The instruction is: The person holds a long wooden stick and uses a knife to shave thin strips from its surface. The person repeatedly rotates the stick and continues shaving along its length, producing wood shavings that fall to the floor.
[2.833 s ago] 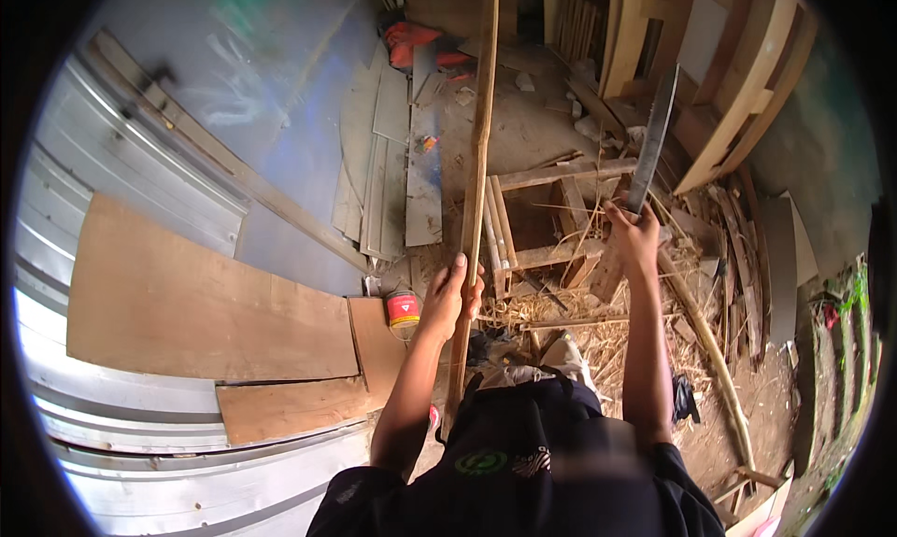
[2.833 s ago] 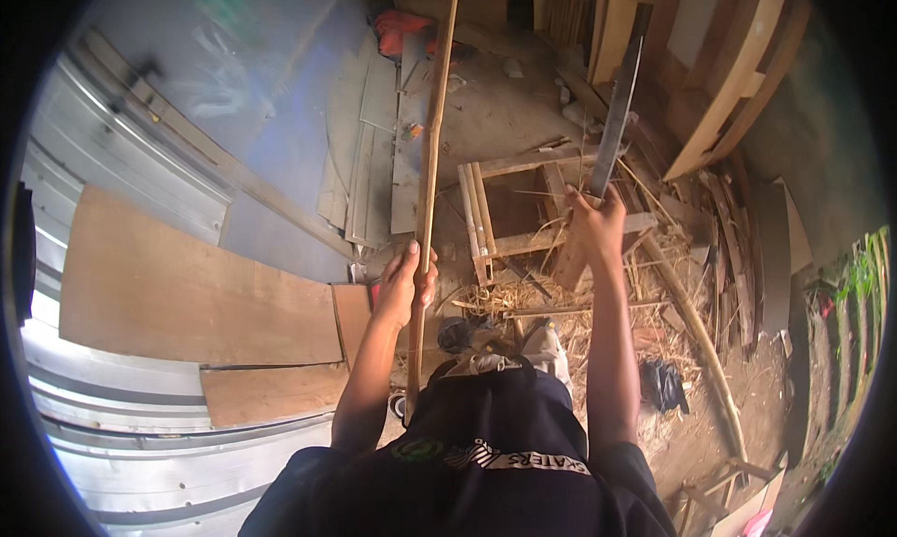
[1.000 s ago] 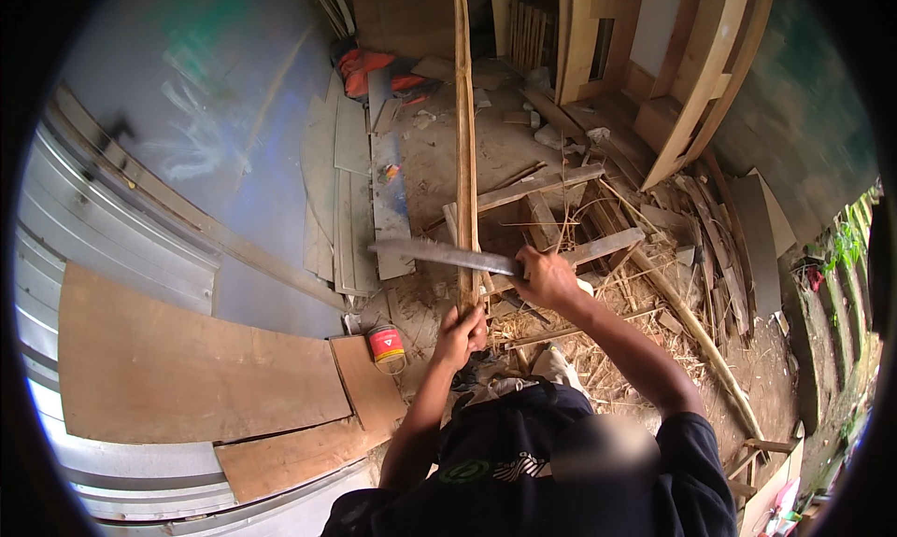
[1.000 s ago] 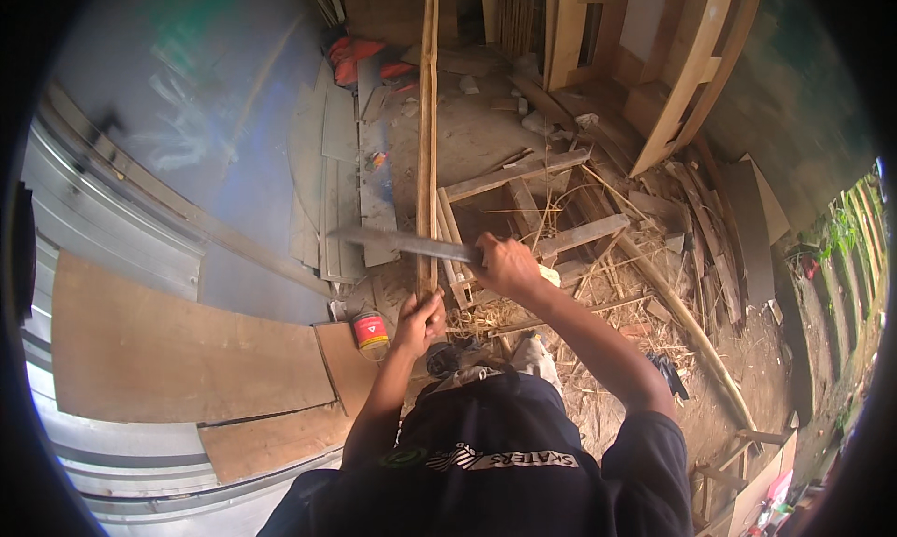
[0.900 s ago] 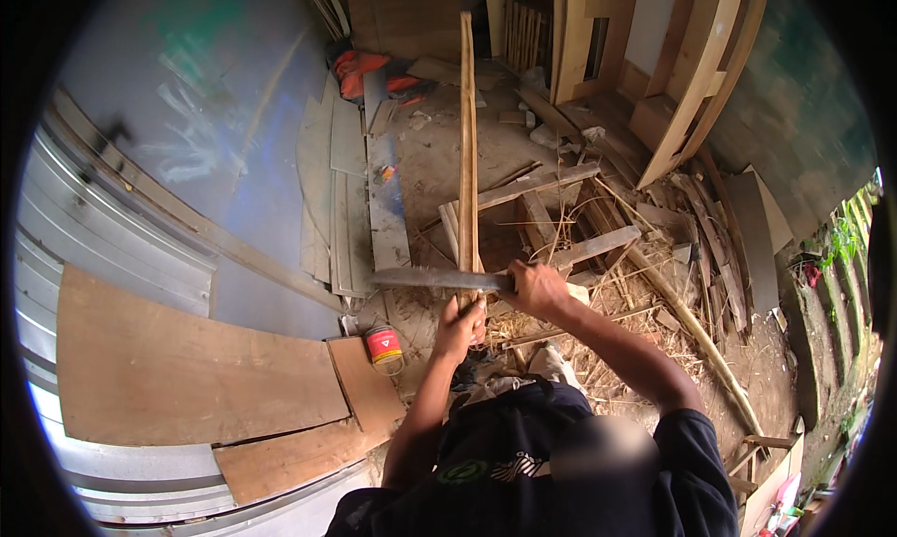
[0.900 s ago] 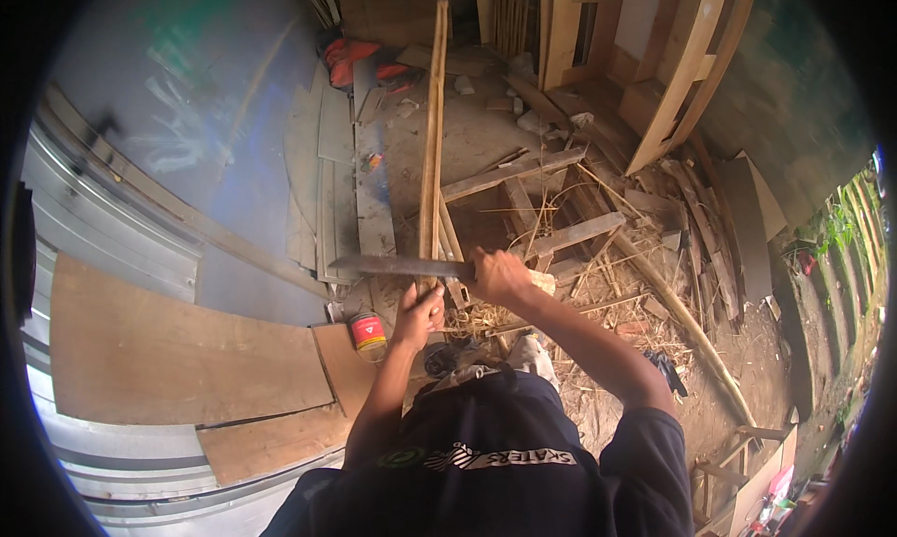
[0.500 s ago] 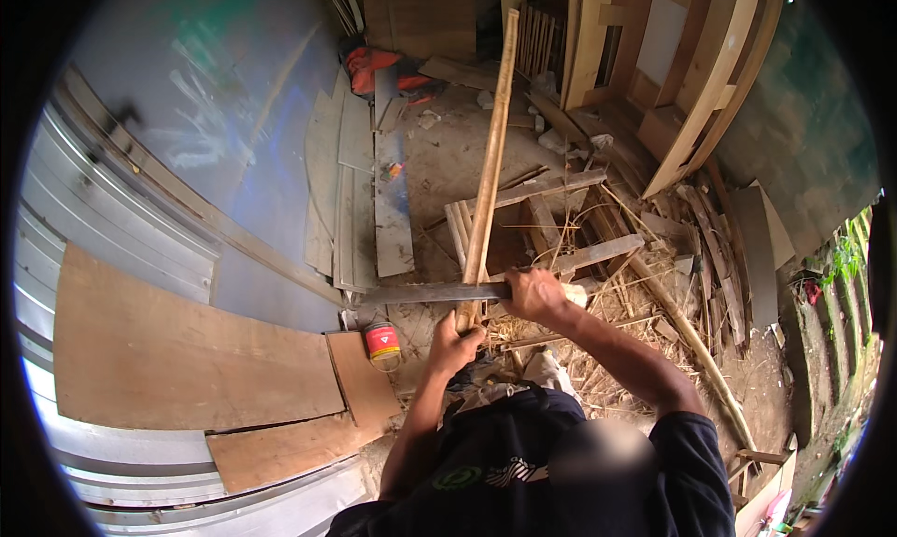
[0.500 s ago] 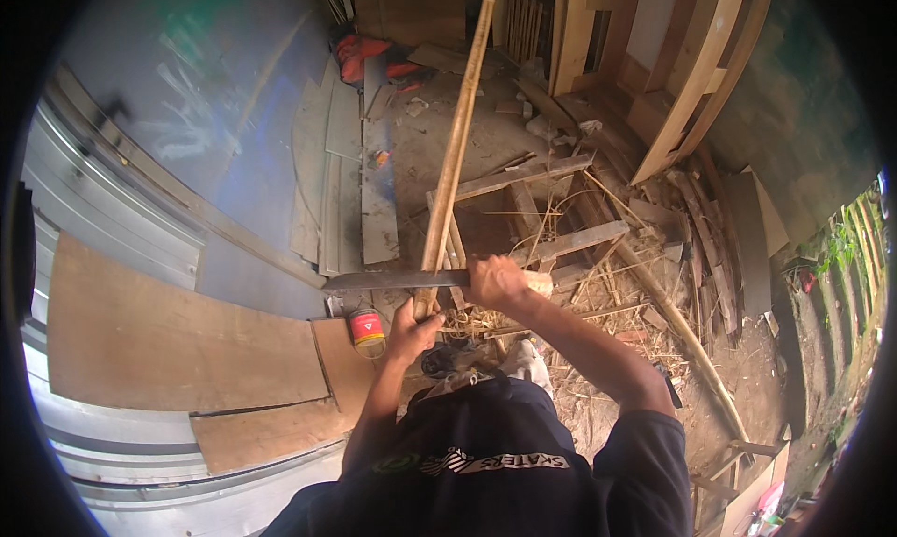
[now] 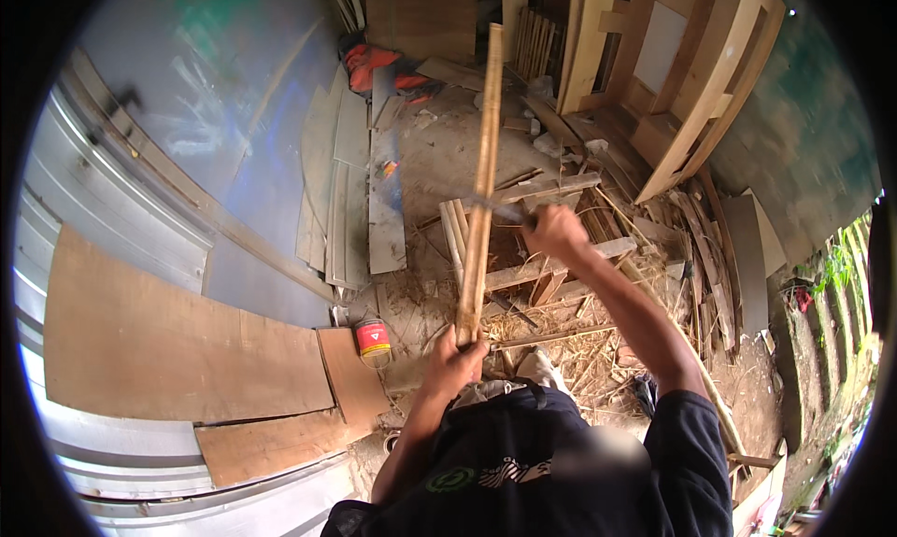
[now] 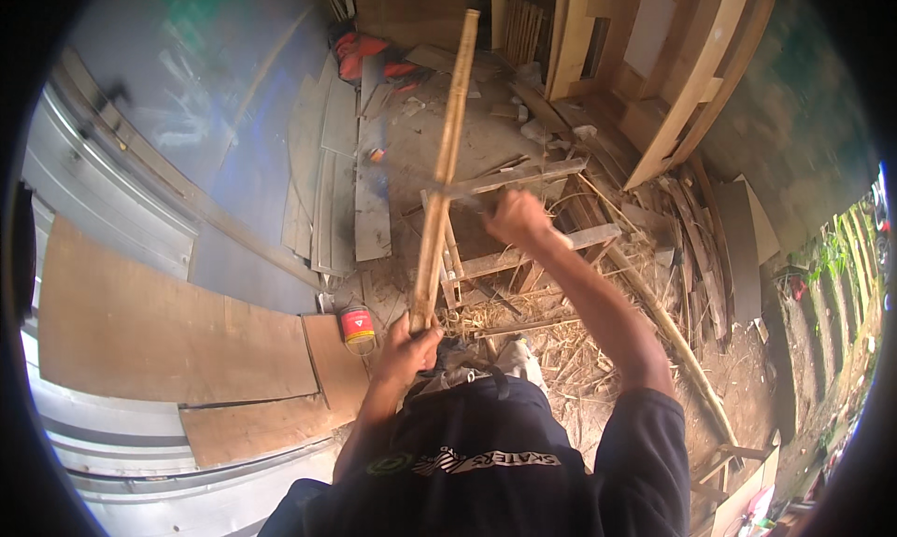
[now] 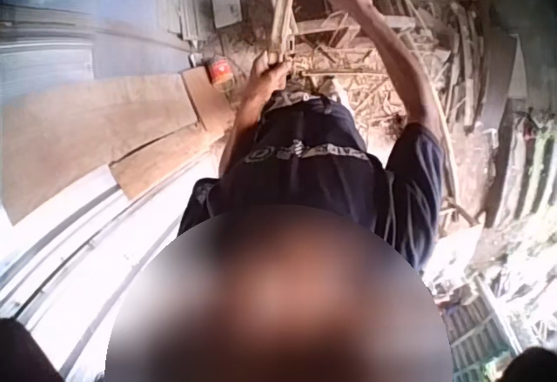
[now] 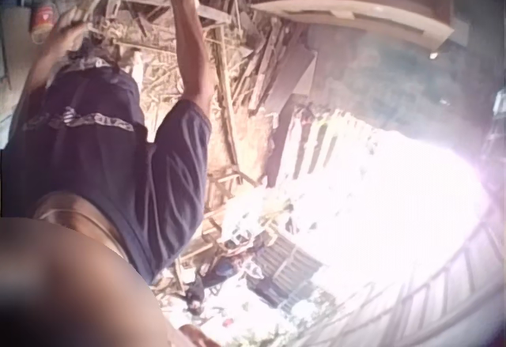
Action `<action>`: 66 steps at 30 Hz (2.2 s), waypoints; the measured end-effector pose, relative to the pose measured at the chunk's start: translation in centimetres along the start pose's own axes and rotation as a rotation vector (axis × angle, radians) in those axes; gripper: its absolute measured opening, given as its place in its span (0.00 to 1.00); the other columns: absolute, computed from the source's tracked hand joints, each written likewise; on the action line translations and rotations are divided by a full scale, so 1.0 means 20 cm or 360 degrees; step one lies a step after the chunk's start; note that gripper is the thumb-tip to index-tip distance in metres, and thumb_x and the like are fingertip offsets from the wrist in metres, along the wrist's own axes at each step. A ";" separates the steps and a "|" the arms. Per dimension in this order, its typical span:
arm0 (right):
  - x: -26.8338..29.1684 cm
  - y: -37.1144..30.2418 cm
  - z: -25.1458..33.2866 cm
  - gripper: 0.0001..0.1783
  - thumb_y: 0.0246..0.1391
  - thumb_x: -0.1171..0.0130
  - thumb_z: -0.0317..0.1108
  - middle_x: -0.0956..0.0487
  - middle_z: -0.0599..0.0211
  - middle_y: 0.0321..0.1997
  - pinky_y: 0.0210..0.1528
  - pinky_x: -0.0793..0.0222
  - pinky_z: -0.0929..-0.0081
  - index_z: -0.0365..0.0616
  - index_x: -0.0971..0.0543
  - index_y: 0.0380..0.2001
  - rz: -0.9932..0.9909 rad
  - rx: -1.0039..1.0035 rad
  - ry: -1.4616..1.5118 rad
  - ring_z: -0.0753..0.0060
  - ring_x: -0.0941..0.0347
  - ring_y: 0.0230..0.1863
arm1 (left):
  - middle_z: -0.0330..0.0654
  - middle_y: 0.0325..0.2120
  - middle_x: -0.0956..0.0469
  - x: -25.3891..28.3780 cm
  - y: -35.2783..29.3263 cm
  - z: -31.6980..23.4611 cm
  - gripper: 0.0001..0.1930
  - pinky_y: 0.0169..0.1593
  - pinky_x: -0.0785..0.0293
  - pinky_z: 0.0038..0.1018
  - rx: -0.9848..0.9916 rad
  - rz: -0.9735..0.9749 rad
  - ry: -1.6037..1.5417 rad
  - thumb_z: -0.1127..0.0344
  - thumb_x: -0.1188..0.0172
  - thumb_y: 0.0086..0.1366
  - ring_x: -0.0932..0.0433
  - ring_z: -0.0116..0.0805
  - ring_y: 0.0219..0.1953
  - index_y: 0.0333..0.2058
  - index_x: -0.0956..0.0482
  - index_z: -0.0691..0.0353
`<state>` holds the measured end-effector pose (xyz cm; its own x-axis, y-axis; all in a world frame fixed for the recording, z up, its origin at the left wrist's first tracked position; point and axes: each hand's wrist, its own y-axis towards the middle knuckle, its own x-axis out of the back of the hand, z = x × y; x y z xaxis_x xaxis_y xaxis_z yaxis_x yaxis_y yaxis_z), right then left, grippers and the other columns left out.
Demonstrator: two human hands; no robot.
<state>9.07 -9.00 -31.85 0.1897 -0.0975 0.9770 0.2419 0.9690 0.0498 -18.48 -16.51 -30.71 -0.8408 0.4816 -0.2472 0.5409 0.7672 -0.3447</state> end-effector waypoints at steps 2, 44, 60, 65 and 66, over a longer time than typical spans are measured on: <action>0.01 0.01 -0.04 0.21 0.64 0.53 0.46 0.31 0.69 0.13 0.09 0.38 0.75 0.38 0.24 0.43 -0.0327 0.0719 -0.0910 0.78 0.37 0.12 | 0.33 0.18 0.30 0.01 -0.02 0.01 0.09 0.15 0.40 0.21 0.0062 0.0061 -0.0043 0.73 0.41 0.61 0.36 0.19 0.12 0.39 0.29 0.62; 0.54 0.06 -0.15 0.23 0.58 0.51 0.52 0.18 0.53 0.33 0.34 0.21 0.64 0.45 0.23 0.45 -0.0054 -0.0018 -0.0224 0.59 0.20 0.27 | 0.32 0.19 0.30 0.14 -0.12 0.00 0.09 0.18 0.39 0.19 -0.0287 0.0216 0.0264 0.73 0.41 0.61 0.36 0.17 0.15 0.39 0.31 0.63; 0.25 0.33 -0.96 0.17 0.48 0.40 0.42 0.19 0.53 0.27 0.29 0.24 0.68 0.36 0.21 0.23 -0.0502 -0.0800 0.0407 0.60 0.20 0.29 | 0.30 0.24 0.29 0.32 -0.19 0.07 0.10 0.28 0.34 0.19 -0.0233 0.0307 0.0686 0.68 0.36 0.58 0.31 0.17 0.24 0.36 0.27 0.61; 0.11 0.14 -1.06 0.19 0.56 0.40 0.43 0.25 0.64 0.19 0.19 0.36 0.68 0.37 0.24 0.20 -0.0734 -0.1390 0.1850 0.70 0.31 0.17 | 0.30 0.21 0.30 0.53 -0.29 0.00 0.11 0.20 0.39 0.17 0.0030 0.0147 0.0593 0.69 0.37 0.58 0.34 0.16 0.17 0.38 0.29 0.60; 0.05 0.08 -1.00 0.19 0.57 0.39 0.45 0.26 0.70 0.19 0.20 0.38 0.76 0.41 0.23 0.21 -0.0528 -0.1401 0.1878 0.78 0.34 0.17 | 0.31 0.19 0.31 0.56 -0.30 -0.03 0.10 0.17 0.41 0.19 0.0165 0.0064 0.0497 0.66 0.39 0.62 0.36 0.18 0.14 0.38 0.28 0.60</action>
<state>28.65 -12.03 -34.85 0.5438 -0.8143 0.2030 0.8217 0.4675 -0.3261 -31.04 -15.45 -30.90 -0.7767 0.6295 0.0217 0.5598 0.7056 -0.4345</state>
